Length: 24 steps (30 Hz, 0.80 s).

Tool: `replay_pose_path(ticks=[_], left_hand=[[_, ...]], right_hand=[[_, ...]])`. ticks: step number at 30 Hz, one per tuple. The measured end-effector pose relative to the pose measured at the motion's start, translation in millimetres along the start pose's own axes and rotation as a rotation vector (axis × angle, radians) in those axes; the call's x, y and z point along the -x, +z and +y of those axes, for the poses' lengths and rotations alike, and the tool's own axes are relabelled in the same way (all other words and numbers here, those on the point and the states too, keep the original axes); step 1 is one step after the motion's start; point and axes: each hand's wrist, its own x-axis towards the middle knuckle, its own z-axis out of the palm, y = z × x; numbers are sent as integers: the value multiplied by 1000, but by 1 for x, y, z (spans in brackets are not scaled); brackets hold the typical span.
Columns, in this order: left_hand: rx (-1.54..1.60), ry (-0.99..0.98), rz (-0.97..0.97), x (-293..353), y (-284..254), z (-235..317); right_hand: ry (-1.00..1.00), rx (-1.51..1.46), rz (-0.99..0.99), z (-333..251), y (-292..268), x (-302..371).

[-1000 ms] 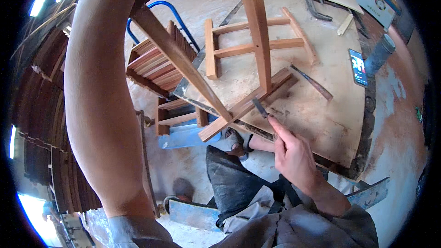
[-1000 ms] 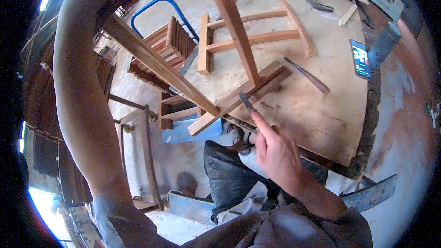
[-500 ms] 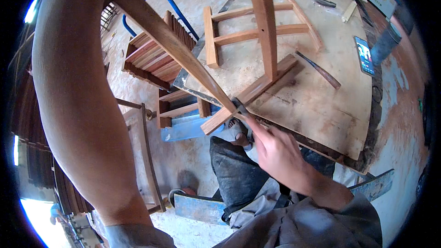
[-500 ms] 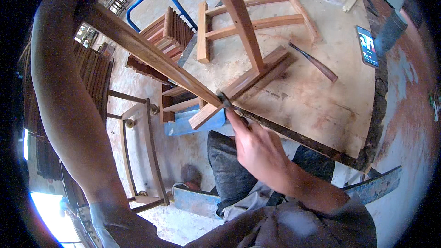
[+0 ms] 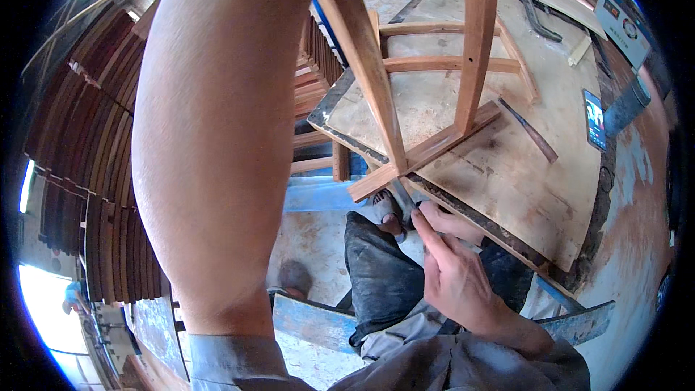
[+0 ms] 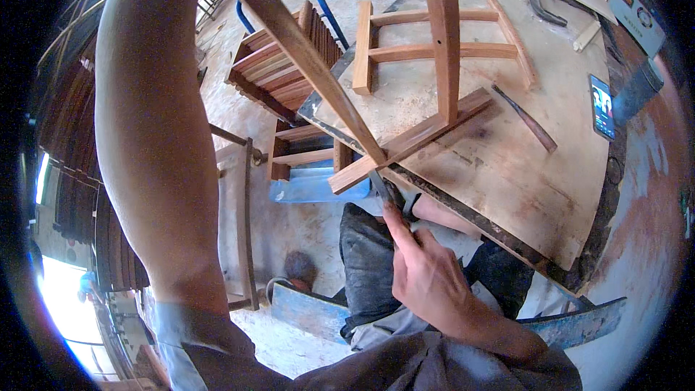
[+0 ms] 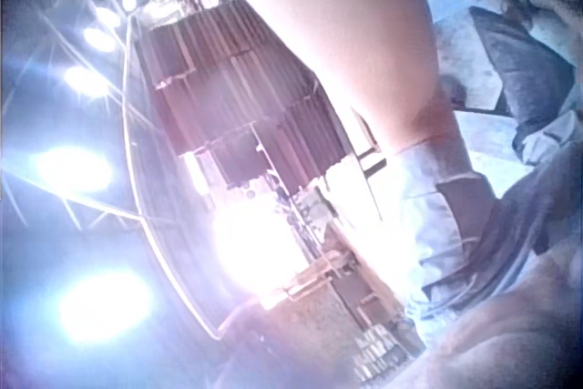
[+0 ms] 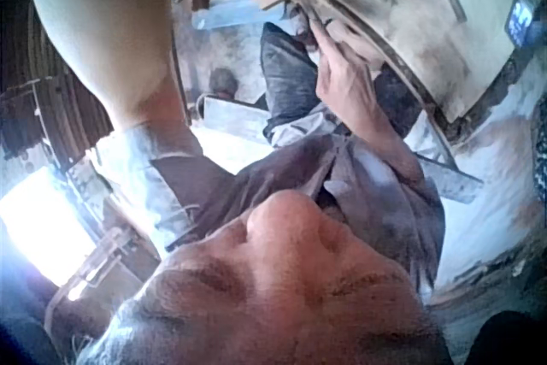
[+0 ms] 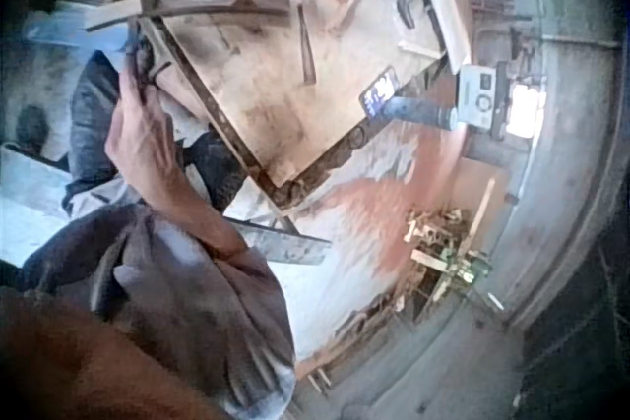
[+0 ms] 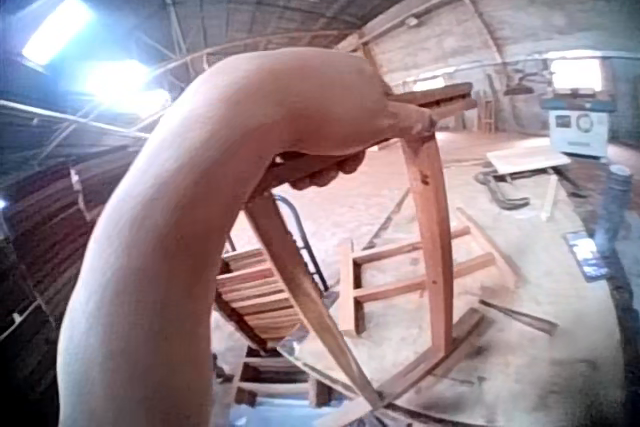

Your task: The person uses a chisel to smooth and shape joints on a wooden chair frame. They repeatedly scrape the wood at the leg and stretcher intersections, occasionally repositioning the chair on the workbench.

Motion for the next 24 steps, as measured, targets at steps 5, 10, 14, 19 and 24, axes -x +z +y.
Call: replay_pose_path(ticks=[5,10,14,19,24], left_hand=[[5,-2,-10,4,-2,-2],[15,-6,-12,5,-2,-3],[26,-9,-20,6,-3,-4],[28,-5,-20,11,-2,-4],[34,-2,-30,11,1,-3]], right_hand=[[61,26,28,-6,12,-16],[-25,45,121,7,30,-42],[-86,86,159,16,33,-21],[10,-8,90,6,24,-46],[-162,146,157,15,20,-26]])
